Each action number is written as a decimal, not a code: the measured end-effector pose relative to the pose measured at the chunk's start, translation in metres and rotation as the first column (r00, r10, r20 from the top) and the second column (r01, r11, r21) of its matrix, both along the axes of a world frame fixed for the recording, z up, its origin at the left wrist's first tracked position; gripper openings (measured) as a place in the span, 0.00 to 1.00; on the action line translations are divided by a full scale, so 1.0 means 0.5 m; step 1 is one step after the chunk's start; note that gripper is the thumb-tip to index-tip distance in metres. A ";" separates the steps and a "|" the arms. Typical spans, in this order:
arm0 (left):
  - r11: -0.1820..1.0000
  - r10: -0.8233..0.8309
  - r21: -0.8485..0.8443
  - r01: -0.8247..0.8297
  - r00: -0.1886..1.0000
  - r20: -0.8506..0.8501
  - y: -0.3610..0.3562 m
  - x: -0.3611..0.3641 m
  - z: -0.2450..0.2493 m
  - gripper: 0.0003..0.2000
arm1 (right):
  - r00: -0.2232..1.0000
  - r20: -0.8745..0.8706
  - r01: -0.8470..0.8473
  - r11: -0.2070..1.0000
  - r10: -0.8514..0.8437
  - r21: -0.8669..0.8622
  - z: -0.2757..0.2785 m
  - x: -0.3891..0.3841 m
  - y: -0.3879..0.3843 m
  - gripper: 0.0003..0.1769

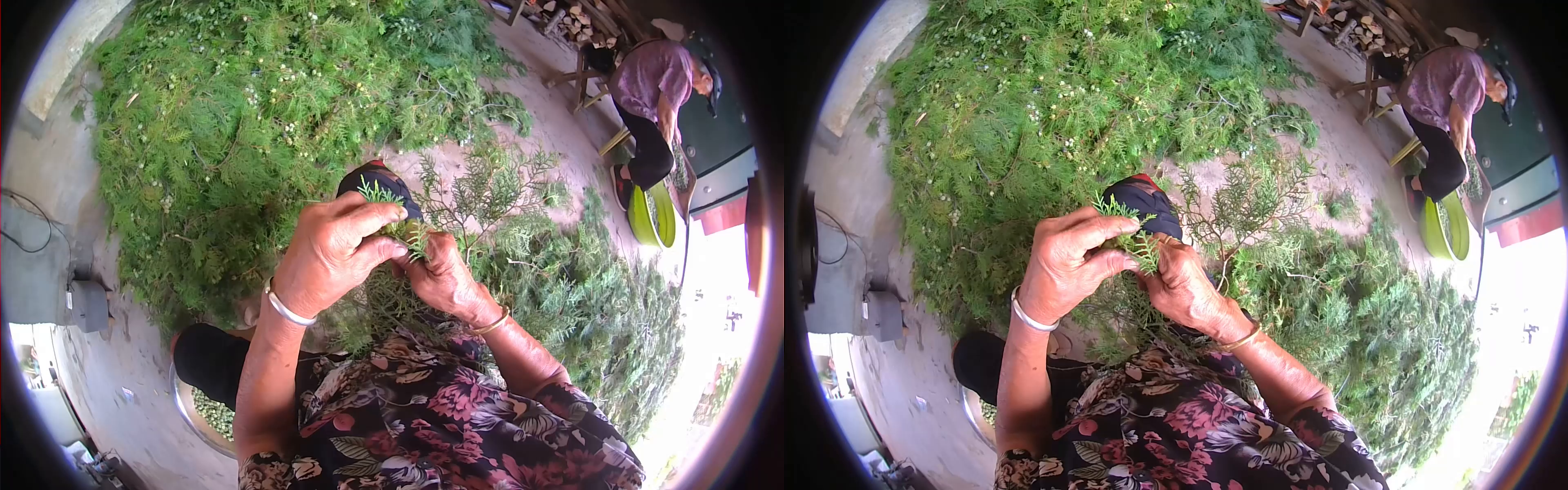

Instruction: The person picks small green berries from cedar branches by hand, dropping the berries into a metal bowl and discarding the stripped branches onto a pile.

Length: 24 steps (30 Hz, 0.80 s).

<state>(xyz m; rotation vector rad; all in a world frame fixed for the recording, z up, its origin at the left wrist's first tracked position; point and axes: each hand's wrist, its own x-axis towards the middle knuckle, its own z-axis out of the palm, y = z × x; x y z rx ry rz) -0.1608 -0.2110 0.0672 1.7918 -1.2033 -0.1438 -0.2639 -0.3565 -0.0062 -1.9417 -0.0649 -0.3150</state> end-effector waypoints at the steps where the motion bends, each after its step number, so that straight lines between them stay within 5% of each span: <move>1: 1.000 0.006 -0.006 -0.005 0.998 0.064 0.000 0.001 -0.007 0.16 | 1.000 -0.002 0.000 1.000 0.000 0.001 0.003 0.001 0.000 0.12; 4: 0.994 0.039 -0.102 -0.040 0.999 -0.015 -0.004 -0.006 -0.021 0.13 | 0.998 -0.068 0.004 0.999 -0.007 -0.033 0.014 0.002 0.004 0.12; 9: 0.980 0.124 -0.132 -0.150 0.975 -0.184 0.006 -0.003 -0.040 0.09 | 0.992 0.116 0.050 0.994 -0.039 -0.093 0.006 0.002 0.003 0.12; 12: 0.955 0.131 -0.131 -0.266 0.775 -0.619 -0.003 -0.008 -0.059 0.05 | 0.996 0.086 0.027 0.998 -0.022 -0.057 -0.008 0.006 0.003 0.13; 13: 0.955 0.134 -0.127 -0.268 0.772 -0.621 -0.002 -0.008 -0.057 0.05 | 0.996 0.086 0.021 0.999 -0.018 -0.043 -0.010 0.006 0.004 0.13; 15: 0.929 0.075 -0.119 -0.350 0.492 -0.868 -0.002 -0.003 -0.048 0.04 | 0.992 0.121 0.035 0.997 -0.026 -0.070 -0.008 0.008 0.007 0.14; 16: 0.918 0.078 -0.117 -0.380 0.461 -0.884 -0.006 -0.002 -0.048 0.04 | 0.989 0.143 0.037 0.997 -0.026 -0.071 -0.008 0.010 0.008 0.14; 17: 0.917 0.081 -0.114 -0.382 0.459 -0.885 -0.012 -0.001 -0.059 0.04 | 0.986 0.165 0.038 0.997 -0.025 -0.072 -0.007 0.011 0.010 0.14; 19: 0.898 0.214 -0.159 -0.411 0.722 -0.658 -0.021 0.005 -0.091 0.04 | 0.988 0.151 0.058 0.994 -0.043 -0.095 -0.006 0.008 0.011 0.14; 24: 0.885 0.233 -0.171 -0.433 0.731 -0.642 -0.014 0.013 -0.098 0.04 | 0.986 0.153 0.084 0.983 -0.059 -0.161 -0.013 0.006 0.013 0.14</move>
